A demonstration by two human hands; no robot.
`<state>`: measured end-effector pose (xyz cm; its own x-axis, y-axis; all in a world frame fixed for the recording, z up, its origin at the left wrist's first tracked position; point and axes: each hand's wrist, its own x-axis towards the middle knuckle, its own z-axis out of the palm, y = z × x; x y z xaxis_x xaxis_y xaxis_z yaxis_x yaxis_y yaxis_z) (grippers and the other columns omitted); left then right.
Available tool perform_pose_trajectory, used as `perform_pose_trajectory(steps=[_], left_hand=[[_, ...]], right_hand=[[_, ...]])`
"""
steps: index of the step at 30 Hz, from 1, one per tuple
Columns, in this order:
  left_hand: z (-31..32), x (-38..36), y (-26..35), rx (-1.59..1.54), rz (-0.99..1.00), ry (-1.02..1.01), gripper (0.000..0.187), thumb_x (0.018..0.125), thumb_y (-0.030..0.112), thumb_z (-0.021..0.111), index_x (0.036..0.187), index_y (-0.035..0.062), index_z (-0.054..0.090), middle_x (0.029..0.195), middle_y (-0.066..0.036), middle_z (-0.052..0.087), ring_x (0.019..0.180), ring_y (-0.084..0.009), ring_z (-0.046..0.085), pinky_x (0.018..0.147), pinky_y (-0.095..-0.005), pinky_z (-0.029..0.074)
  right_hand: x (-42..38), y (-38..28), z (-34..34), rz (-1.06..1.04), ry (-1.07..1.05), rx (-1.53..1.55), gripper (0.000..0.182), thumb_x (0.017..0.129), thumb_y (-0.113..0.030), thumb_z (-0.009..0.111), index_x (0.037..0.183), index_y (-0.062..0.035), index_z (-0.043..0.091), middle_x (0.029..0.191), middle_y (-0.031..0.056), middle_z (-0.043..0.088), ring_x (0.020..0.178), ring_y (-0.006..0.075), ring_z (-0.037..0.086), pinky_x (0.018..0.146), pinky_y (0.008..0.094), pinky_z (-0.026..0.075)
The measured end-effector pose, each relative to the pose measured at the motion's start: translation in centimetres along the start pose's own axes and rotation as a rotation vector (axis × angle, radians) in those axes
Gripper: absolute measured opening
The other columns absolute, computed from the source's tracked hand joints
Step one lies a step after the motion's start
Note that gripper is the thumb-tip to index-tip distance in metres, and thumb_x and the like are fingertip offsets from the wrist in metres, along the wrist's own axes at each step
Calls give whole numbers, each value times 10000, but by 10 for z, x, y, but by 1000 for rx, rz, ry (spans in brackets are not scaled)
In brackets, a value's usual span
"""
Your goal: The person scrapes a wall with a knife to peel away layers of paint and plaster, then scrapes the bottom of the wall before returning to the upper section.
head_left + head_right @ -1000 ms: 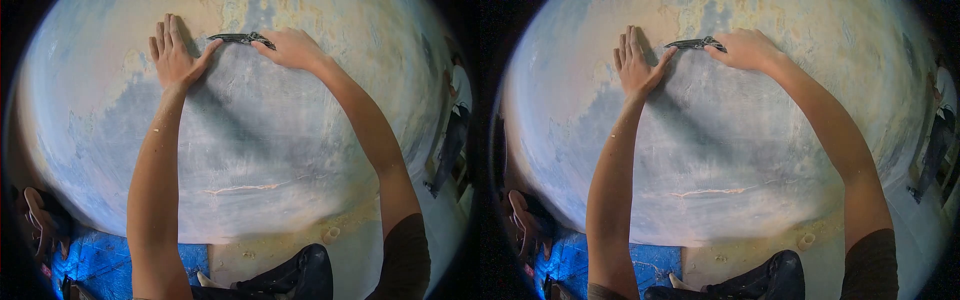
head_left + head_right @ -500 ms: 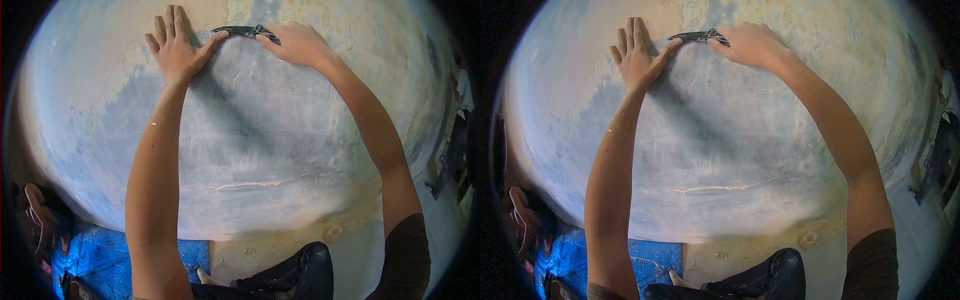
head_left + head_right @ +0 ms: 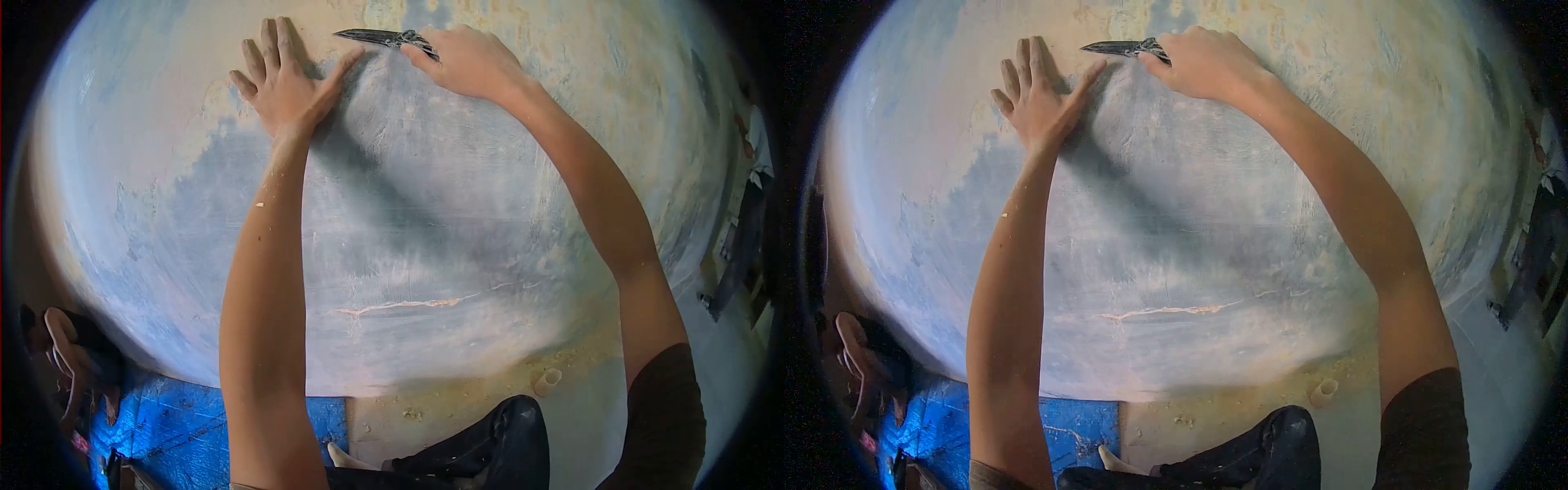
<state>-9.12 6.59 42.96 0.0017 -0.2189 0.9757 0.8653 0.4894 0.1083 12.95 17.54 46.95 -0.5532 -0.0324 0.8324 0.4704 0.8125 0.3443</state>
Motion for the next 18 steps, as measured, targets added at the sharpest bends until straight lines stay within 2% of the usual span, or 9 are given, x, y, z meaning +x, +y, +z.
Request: perform_pose_trajectory(steps=[2, 7, 11, 18], left_hand=[[0, -3, -7, 11, 59, 11, 1208, 691, 950, 449, 1574, 148, 255, 1633, -71, 248, 1526, -325, 119, 1227, -556, 14], [-5, -4, -4, 4, 51, 1, 1226, 678, 948, 477, 1572, 137, 258, 1634, -71, 247, 1525, -330, 126, 1229, -545, 24], [-6, -6, -5, 7, 52, 0, 1236, 673, 945, 490, 1571, 129, 257, 1633, -70, 250, 1525, -328, 129, 1229, -541, 24], [-7, -7, -4, -5, 58, 3, 1244, 664, 938, 519, 1563, 116, 271, 1624, -79, 268, 1520, -339, 141, 1228, -538, 41]], right_hand=[[0, 0, 0, 7, -37, 14, 483, 1005, -483, 461, 998, -47, 667, 689, 144, 672, 643, 314, 667, 615, 434, 528], [-16, 6, 9, -34, 21, -8, 485, 1009, -486, 455, 936, -52, 660, 662, 140, 654, 621, 305, 657, 598, 433, 515], [-23, -4, -1, 9, -79, -12, 502, 1010, -499, 449, 910, -52, 653, 631, 127, 638, 609, 301, 652, 590, 433, 505], [-30, -10, 0, 25, -81, -15, 540, 1019, -518, 429, 888, -43, 652, 617, 122, 633, 598, 295, 648, 578, 431, 501]])
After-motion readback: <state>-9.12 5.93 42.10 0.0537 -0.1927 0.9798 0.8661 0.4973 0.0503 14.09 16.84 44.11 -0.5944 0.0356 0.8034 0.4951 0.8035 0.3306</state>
